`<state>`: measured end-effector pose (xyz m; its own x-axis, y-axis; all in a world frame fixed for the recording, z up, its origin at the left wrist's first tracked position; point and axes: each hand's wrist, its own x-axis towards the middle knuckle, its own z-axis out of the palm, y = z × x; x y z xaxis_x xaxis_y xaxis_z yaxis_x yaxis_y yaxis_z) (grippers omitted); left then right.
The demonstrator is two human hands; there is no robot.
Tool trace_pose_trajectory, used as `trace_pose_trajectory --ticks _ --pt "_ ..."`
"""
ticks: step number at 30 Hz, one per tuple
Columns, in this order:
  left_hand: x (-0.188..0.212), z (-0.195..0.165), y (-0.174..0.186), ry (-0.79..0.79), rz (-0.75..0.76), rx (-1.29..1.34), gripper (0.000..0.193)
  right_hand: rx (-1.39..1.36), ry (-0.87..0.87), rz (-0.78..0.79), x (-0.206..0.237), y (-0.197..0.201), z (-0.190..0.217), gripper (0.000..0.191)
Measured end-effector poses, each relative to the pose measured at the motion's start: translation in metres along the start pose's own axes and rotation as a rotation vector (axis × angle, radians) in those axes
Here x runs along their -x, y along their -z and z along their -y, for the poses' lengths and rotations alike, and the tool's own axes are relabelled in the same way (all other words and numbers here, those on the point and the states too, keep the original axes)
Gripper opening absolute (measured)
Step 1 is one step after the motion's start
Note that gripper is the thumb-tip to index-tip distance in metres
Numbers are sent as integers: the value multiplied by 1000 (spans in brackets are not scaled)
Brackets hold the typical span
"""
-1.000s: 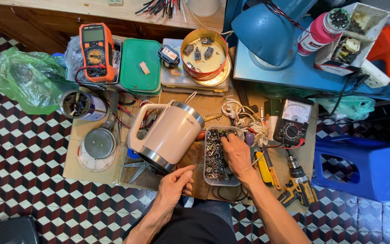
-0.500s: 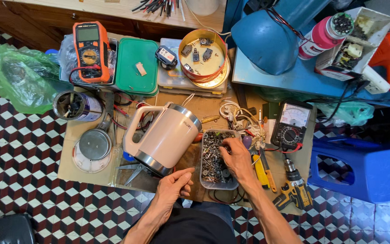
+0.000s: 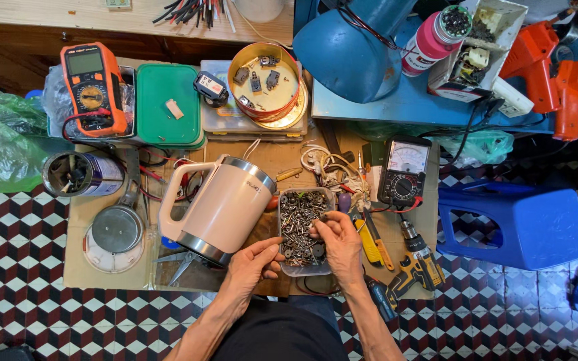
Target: The person disassembles a white electric kettle, removes the outer casing, and manipulates internal wires and components. They then search through a container of screws and fasteners, selecting small parts while handling the kettle and tools on a cluttered workbench.
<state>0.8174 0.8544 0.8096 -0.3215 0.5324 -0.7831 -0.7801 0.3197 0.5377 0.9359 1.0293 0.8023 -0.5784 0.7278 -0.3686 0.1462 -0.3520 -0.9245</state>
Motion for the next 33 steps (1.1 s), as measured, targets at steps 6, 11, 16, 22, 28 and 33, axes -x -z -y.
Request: trace_pose_trajectory --ticks 6,11,16,22,28,33 --pt "3 5 -5 -20 24 42 42 -386 -252 -15 9 15 -1 34" --pt "12 7 -9 -14 17 71 39 -379 -308 -32 13 10 6 37" --pt "22 6 -2 4 28 115 37 -91 -172 -46 11 4 14 45" --pt "20 0 -4 82 12 207 48 176 -89 -171 44 15 4 37" --pt "14 -10 -8 68 95 215 58 287 -191 -168 63 3 -17 31" --pt "11 -9 -7 166 154 406 57 207 -218 -141 57 -9 -21 30"
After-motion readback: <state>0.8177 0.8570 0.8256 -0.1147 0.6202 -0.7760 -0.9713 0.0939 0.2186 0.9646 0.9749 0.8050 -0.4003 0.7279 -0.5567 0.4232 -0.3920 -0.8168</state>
